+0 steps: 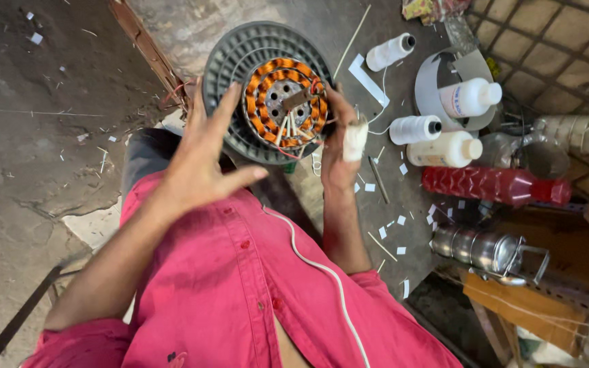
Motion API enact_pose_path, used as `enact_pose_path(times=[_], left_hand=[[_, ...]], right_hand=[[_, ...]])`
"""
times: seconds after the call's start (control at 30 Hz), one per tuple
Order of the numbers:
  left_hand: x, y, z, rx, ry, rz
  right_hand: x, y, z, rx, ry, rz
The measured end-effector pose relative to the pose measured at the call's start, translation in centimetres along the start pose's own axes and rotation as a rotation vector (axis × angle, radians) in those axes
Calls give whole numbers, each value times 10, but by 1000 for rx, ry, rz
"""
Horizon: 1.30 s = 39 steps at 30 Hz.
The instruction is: The person is repairing an electric motor stator by hand. They use a small wooden stick to push and arrange copper wires within the stator slots, then use scissors to trim excess wire ends.
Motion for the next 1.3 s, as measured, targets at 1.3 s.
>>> enact_pose_path(times=[1.3], left_hand=[[49,-17,62,-66,-113,159]], right_hand=[[-37,-43,-108,-929,304,-288]])
Point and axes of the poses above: each hand's wrist, its own x-axis towards the middle knuckle, its own y-axis out of the back of the hand, z = x × y, the point moved 7 cm from there along x, towards the middle knuckle, and after that the axes turned 6 degrees about y, right-handed, at the moved point
